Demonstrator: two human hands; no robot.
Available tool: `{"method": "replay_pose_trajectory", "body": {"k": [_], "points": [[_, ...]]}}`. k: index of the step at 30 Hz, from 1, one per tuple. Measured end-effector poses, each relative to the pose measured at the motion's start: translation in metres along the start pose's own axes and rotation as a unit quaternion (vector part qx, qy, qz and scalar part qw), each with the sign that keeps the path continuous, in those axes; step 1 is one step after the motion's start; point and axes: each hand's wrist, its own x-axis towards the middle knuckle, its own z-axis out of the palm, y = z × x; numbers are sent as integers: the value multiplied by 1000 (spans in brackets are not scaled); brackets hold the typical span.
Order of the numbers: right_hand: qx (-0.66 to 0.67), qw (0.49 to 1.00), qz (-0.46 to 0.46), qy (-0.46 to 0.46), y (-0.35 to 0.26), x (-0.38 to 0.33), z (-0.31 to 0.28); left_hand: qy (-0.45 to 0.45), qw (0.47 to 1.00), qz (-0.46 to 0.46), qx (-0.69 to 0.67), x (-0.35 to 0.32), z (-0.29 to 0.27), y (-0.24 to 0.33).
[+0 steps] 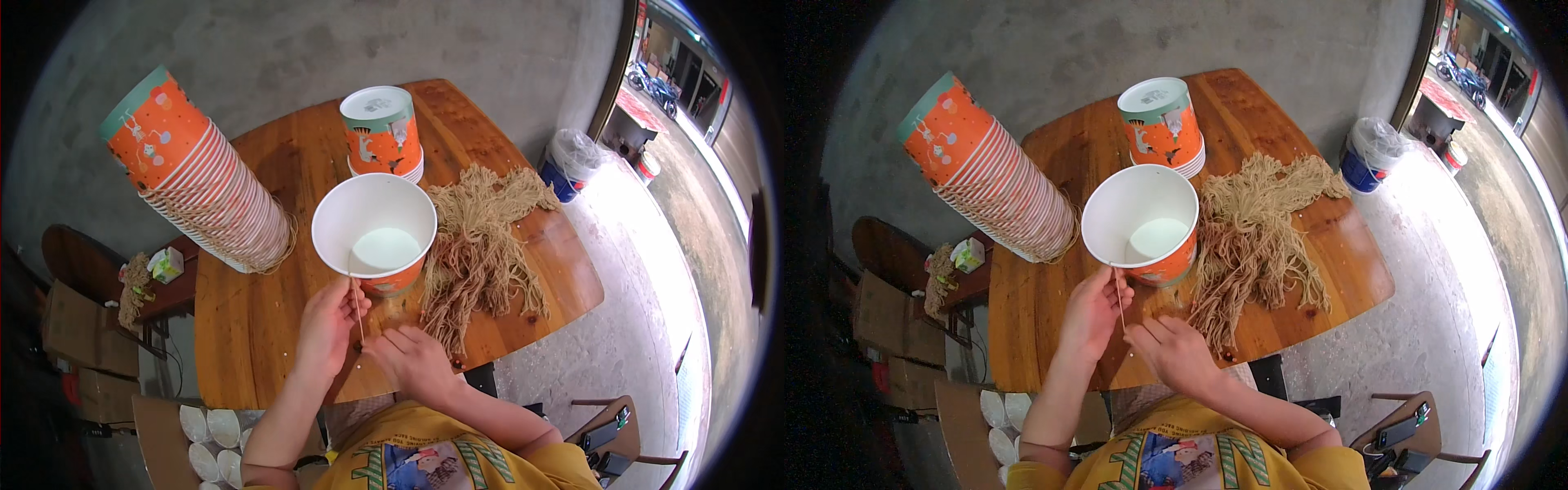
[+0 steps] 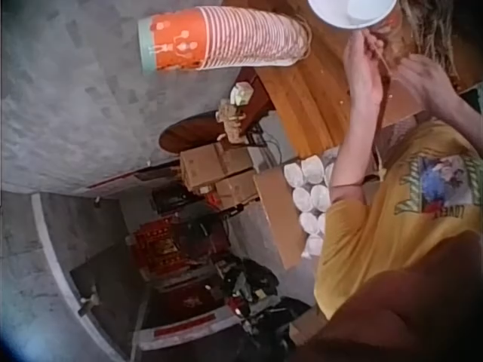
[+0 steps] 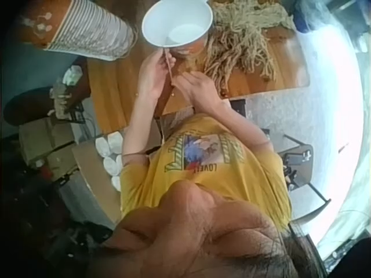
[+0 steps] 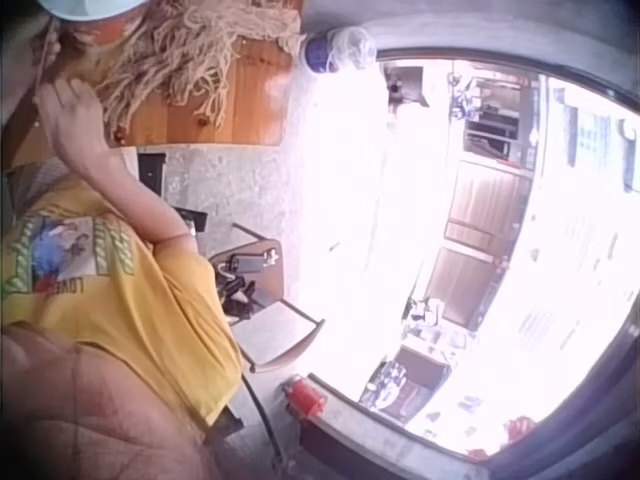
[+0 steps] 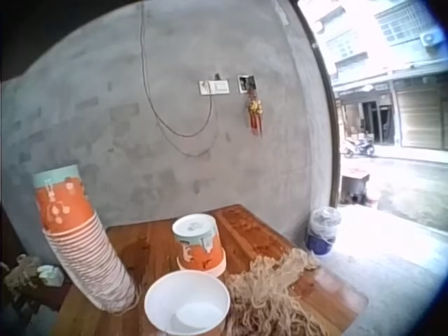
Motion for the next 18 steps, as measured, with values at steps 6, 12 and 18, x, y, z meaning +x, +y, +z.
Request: {"method": "replay_pose_trajectory", "body": {"k": [6, 12, 18], "points": [[216, 974, 34, -61, -48, -3, -32, -70, 693, 539, 474, -20, -8, -67], [505, 829, 35, -237, -58, 4, -72, -74, 668, 487, 558, -7, 48, -22], [717, 655, 212, -109, -15, 16, -106, 10, 661, 377, 648, -9, 6, 33]]}}
